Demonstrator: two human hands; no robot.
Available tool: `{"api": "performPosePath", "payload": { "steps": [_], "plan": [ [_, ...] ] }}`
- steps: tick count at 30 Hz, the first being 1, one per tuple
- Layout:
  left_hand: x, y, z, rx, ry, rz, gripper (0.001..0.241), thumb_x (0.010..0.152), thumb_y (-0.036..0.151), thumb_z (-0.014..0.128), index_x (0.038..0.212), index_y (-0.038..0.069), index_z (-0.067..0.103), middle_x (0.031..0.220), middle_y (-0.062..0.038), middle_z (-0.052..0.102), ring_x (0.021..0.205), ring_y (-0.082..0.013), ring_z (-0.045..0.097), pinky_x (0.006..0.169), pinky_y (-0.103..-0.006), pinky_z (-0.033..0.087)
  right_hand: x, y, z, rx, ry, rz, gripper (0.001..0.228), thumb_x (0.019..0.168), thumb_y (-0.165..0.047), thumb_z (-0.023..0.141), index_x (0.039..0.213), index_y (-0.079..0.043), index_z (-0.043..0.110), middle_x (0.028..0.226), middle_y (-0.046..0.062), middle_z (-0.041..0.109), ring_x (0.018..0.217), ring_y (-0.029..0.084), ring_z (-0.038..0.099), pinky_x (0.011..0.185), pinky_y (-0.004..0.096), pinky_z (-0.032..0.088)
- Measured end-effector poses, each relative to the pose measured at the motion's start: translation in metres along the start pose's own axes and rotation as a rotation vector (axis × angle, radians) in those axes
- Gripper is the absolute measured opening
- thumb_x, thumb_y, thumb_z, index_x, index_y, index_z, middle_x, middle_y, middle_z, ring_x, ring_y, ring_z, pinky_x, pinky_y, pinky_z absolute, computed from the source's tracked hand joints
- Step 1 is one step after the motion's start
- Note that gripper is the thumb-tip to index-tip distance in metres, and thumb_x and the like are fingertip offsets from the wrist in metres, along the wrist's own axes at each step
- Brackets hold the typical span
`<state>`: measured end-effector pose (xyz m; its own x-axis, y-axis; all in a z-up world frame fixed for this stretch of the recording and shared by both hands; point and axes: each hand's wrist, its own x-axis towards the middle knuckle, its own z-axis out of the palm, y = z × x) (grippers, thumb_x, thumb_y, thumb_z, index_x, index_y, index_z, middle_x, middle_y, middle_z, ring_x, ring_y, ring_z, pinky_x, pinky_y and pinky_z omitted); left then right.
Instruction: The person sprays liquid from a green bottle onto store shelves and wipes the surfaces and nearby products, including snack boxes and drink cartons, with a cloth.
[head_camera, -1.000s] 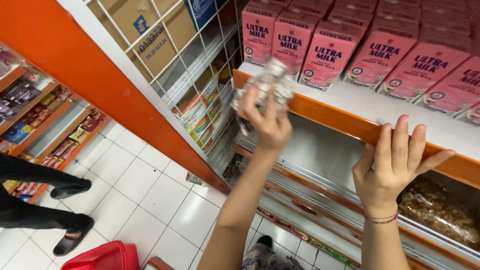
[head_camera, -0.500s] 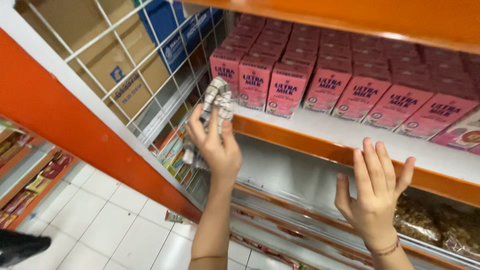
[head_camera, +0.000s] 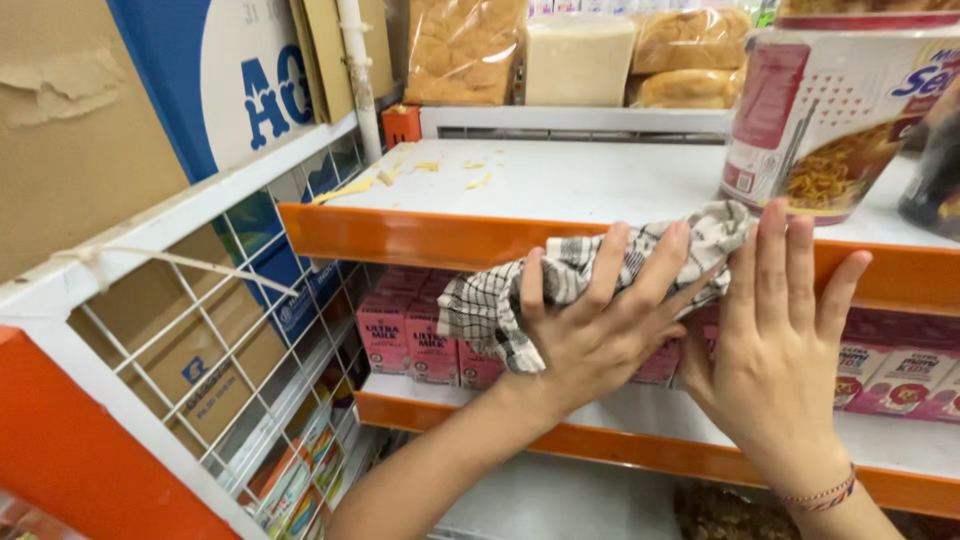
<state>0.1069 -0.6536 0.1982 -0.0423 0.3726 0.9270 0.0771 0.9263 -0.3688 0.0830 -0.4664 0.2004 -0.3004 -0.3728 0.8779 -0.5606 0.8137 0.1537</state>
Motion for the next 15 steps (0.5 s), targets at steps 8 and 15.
{"api": "performPosePath", "payload": {
  "steps": [8, 15],
  "plan": [
    [-0.055, -0.06, 0.026, 0.069, 0.102, -0.104, 0.031, 0.108, 0.039, 0.061, 0.138, 0.032, 0.069, 0.158, 0.005, 0.047, 0.148, -0.0264, 0.036, 0.12, -0.064, 0.013, 0.0, 0.005, 0.007, -0.099, -0.034, 0.003, 0.075, 0.101, -0.027, 0.058, 0.16, 0.013, 0.035, 0.172, 0.027, 0.024, 0.162, 0.036, 0.014, 0.126, 0.066, 0.003],
    [-0.074, -0.11, 0.006, -0.013, 0.214, -0.62, 0.049, 0.111, 0.036, 0.041, 0.149, 0.009, 0.056, 0.162, -0.012, 0.039, 0.154, -0.0333, 0.026, 0.131, -0.0562, 0.016, 0.009, -0.006, -0.01, -0.131, 0.074, 0.008, 0.056, 0.095, -0.006, 0.065, 0.148, 0.004, 0.05, 0.16, 0.019, 0.045, 0.151, 0.034, 0.037, 0.127, 0.056, 0.014]
  ]
}}
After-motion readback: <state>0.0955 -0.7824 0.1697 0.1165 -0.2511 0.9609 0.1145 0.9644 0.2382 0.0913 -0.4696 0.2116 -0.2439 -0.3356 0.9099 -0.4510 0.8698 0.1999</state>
